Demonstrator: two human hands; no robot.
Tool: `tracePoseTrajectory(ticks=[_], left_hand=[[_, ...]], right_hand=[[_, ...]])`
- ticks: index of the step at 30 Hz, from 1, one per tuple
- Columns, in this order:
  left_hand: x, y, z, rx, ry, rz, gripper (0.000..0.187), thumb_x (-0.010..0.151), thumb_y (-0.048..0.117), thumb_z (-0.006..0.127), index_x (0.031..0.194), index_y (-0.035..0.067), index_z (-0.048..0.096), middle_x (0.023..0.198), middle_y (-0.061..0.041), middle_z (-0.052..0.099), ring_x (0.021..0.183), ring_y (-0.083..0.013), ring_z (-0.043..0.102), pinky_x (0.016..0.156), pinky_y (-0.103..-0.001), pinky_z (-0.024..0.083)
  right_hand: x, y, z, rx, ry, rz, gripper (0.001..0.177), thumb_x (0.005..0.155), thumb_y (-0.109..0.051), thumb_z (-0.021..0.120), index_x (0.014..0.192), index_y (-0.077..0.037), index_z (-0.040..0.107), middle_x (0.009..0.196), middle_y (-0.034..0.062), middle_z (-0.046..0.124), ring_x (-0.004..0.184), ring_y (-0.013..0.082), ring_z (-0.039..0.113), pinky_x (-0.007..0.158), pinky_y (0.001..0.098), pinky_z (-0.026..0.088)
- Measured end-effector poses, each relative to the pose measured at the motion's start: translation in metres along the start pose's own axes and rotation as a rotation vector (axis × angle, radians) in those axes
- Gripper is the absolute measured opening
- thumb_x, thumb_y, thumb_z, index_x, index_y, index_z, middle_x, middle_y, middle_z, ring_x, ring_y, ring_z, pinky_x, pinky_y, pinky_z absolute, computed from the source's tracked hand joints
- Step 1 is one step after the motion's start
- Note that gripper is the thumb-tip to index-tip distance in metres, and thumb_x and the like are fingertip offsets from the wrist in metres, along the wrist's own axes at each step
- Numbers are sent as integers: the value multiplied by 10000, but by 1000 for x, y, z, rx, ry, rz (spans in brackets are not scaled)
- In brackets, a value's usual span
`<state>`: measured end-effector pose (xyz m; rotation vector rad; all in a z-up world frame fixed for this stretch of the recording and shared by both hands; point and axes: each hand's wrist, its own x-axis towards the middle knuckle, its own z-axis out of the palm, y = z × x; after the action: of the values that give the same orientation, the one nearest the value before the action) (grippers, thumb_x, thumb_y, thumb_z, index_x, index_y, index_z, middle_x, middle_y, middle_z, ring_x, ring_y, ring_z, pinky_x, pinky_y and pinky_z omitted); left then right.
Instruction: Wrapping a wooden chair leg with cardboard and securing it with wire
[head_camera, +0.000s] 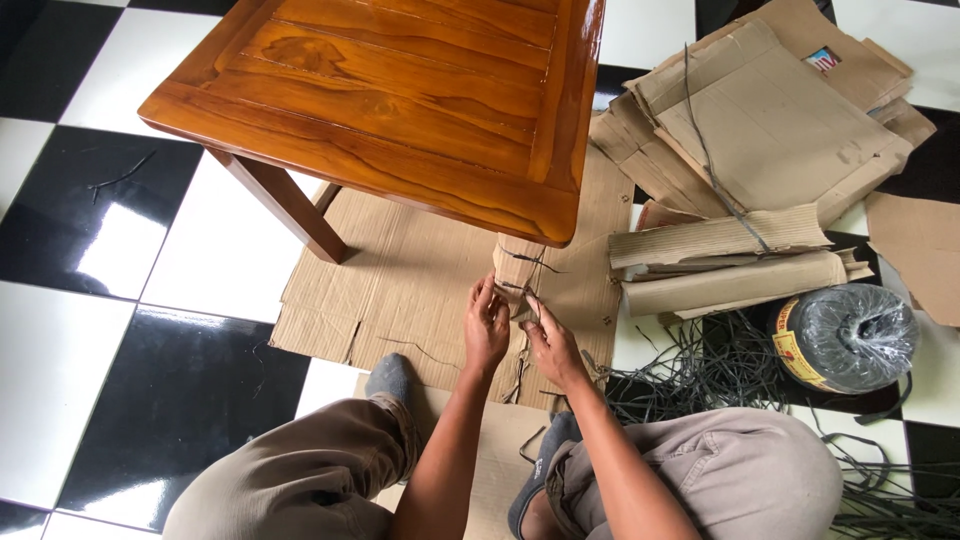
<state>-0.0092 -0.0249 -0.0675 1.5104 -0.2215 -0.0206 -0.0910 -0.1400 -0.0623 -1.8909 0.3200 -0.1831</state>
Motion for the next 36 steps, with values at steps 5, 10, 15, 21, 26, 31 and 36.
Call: tracePoseTrajectory(ticks=[5,10,15,21,26,31,36], left_hand=[[-2,1,0,-21,-12,-11,641,851,-115,555,1479,9,518,1308,-300,474,1215,-454,526,1017,-559,499],[-3,-3,0,1,-5,-16,650,832,-105,568,1472,4,522,1315,-284,481,1221,-439,533,1013,-554,508],[-1,-6,-1,55,1,6,627,825,-113,572,1442,-7,544,1313,-266,501,1226,-452,551,994,-535,528],[11,-12,-18,92,-47,14,589,837,-192,497,1362,32,642,1211,-228,584,1229,-423,586,977,-522,542],[15,-30,-19,25,-54,-27,559,853,-166,536,1353,54,652,1231,-204,603,1228,-362,599,990,-537,526],[13,-22,-18,12,-47,-45,478,889,-119,575,1322,58,672,1206,-191,608,1200,-337,614,983,-528,532],[-1,7,-11,63,45,-157,597,898,-61,584,1474,86,537,1425,-281,473,1380,-513,421,1048,-629,460]], right_hand=[[-7,-8,-4,-12,-23,20,496,1020,-128,549,1514,-172,528,1454,192,585,1189,383,650,980,504,538],[-10,-12,-7,-56,-7,62,508,1007,-143,582,1509,-170,513,1414,207,615,1132,437,675,899,534,594],[7,-58,-23,-59,121,32,549,1013,-304,634,1477,-39,511,1415,289,572,1182,491,632,913,575,579],[36,-37,-37,94,147,25,441,1052,-144,546,1485,-71,509,1421,288,563,1213,509,598,877,569,592],[24,-43,-39,177,177,118,469,1054,-171,532,1506,-70,455,1437,269,566,1224,442,627,898,480,567],[14,-13,-30,176,119,136,475,1046,-139,538,1513,-84,472,1434,265,576,1254,432,602,855,418,564],[2,18,-33,-77,210,284,344,967,-157,635,1304,-93,673,1193,193,740,1043,392,722,883,501,577]])
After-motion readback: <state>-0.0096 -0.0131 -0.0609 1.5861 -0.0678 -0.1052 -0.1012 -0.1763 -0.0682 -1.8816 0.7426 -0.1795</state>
